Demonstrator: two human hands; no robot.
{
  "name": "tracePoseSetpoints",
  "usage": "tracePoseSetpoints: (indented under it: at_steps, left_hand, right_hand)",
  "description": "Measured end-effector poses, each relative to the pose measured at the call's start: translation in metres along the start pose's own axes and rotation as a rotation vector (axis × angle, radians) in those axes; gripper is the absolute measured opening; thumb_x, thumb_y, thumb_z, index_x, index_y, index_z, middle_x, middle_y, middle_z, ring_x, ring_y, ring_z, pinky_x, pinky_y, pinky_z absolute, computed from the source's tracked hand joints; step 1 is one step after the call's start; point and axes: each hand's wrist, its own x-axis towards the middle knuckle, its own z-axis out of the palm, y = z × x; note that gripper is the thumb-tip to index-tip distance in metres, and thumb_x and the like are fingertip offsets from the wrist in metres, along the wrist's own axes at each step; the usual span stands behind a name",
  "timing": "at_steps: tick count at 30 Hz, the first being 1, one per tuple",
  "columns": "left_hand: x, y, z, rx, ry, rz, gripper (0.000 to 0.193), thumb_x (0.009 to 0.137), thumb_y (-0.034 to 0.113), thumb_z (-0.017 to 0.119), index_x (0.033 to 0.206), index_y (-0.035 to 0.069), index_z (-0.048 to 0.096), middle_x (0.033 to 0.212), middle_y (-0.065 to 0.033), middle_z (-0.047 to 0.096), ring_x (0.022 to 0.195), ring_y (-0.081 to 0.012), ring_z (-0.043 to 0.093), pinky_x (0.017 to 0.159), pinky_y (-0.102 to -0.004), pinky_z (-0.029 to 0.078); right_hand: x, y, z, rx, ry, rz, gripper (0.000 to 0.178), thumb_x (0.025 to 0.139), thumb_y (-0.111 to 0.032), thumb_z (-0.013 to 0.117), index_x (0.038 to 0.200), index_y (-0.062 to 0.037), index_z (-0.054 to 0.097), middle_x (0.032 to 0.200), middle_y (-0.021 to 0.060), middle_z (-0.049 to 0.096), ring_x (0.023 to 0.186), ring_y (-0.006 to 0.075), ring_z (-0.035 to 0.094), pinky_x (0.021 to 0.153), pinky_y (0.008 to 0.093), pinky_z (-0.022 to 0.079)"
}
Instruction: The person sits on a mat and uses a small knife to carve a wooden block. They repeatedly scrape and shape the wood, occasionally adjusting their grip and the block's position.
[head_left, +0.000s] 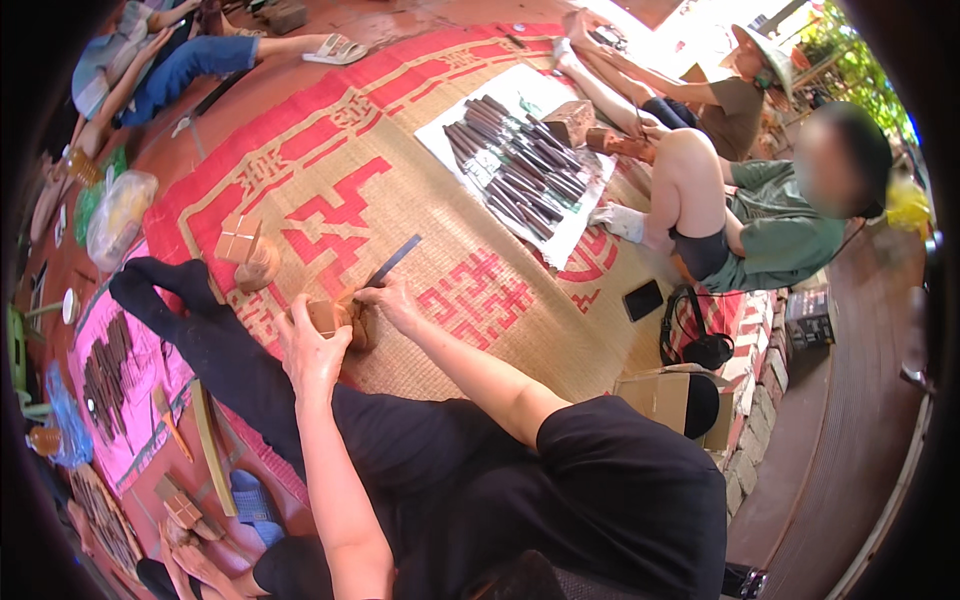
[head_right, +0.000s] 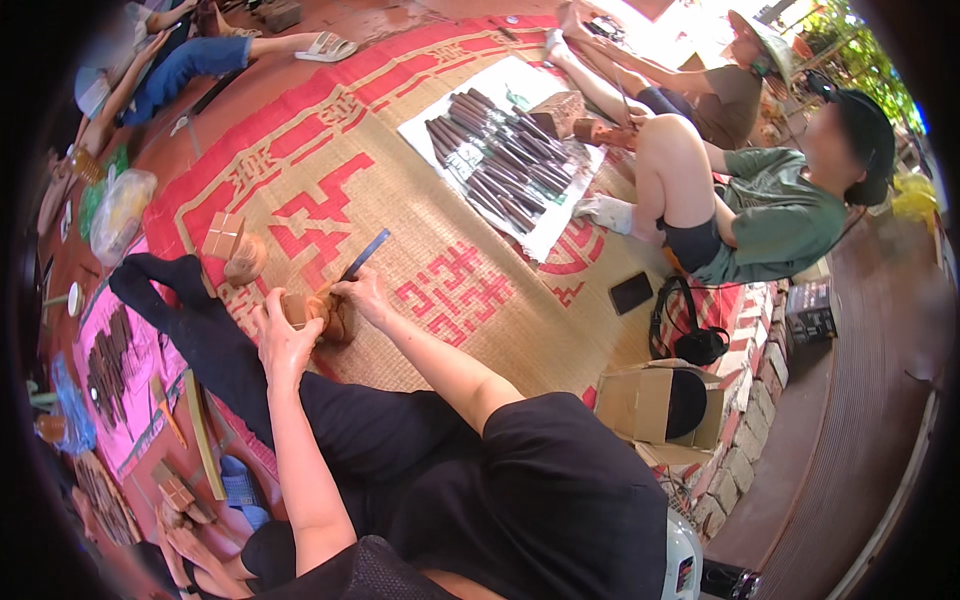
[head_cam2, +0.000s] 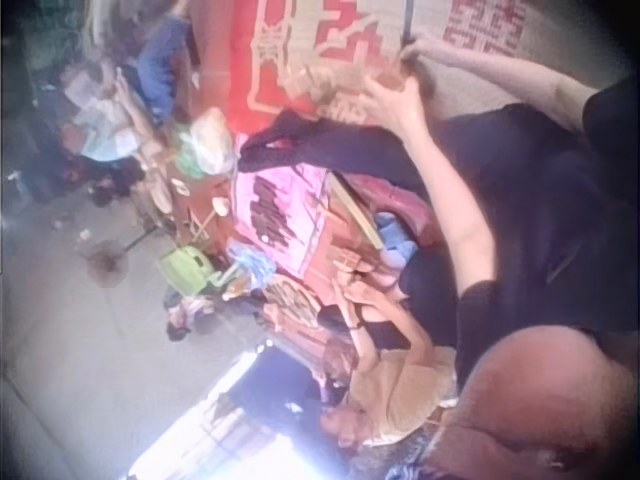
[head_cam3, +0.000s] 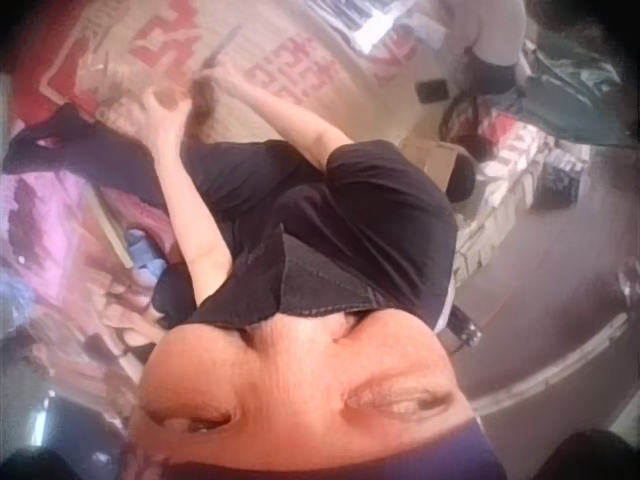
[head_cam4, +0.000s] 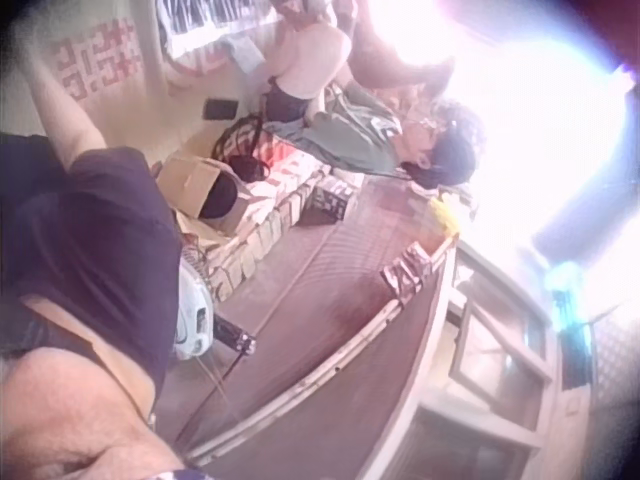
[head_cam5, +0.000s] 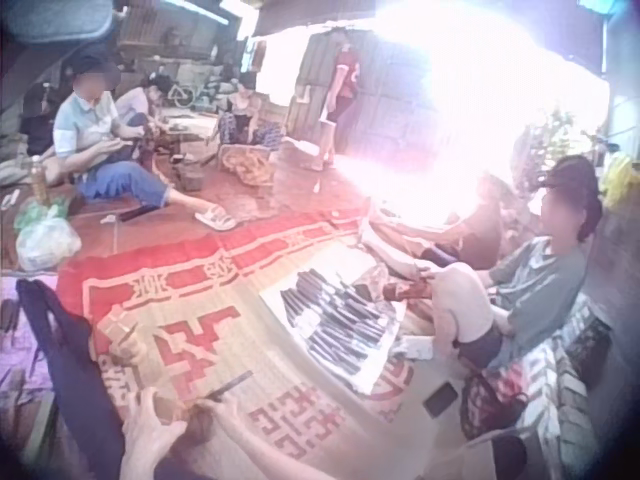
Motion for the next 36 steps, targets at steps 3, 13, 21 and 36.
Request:
tracePoseSetpoints:
  at_steps: [3,13,21,36]
  left_hand:
    - [0.0,0.001,-0.004,0.003,0.017,0.007,0.069,0.065,0.024,0.07,0.126,0.012,0.04,0.118,-0.0176,0.042,0.109,-0.0366,0.049,0.087,-0.0466,0.046]
    - [-0.007,-0.003,-0.009,0.015,-0.017,0.002,0.069,0.065,0.022,0.071,0.126,0.012,0.039,0.116,-0.0178,0.042,0.106,-0.0371,0.051,0.087,-0.0456,0.046]
    - [-0.009,-0.009,-0.005,0.045,0.013,0.057,0.071,0.063,0.024,0.072,0.125,0.012,0.039,0.113,-0.0173,0.043,0.103,-0.0366,0.052,0.085,-0.0451,0.046]
    - [-0.009,-0.009,-0.005,0.046,0.011,0.061,0.069,0.063,0.022,0.071,0.124,0.012,0.039,0.112,-0.0176,0.042,0.104,-0.0383,0.05,0.085,-0.0473,0.046]
  right_hand:
    - [-0.007,-0.01,0.005,-0.02,0.032,0.028,0.019,0.072,-0.01,0.069,0.089,0.0003,0.067,0.078,0.0062,0.066,0.07,0.013,0.059,0.064,0.0267,0.047]
    - [-0.005,-0.006,0.007,0.013,-0.019,0.073,0.018,0.074,-0.012,0.069,0.088,-0.0006,0.066,0.078,0.0056,0.066,0.07,0.0126,0.06,0.066,0.0267,0.048]
    - [0.001,0.001,0.0,0.039,0.045,0.087,0.015,0.073,-0.01,0.069,0.083,0.0,0.065,0.076,0.006,0.066,0.067,0.0128,0.061,0.061,0.0257,0.048]
    - [-0.001,-0.001,0.004,-0.043,0.025,0.001,0.013,0.072,-0.01,0.069,0.079,-0.001,0.062,0.072,0.0065,0.064,0.065,0.0138,0.062,0.057,0.0276,0.05]
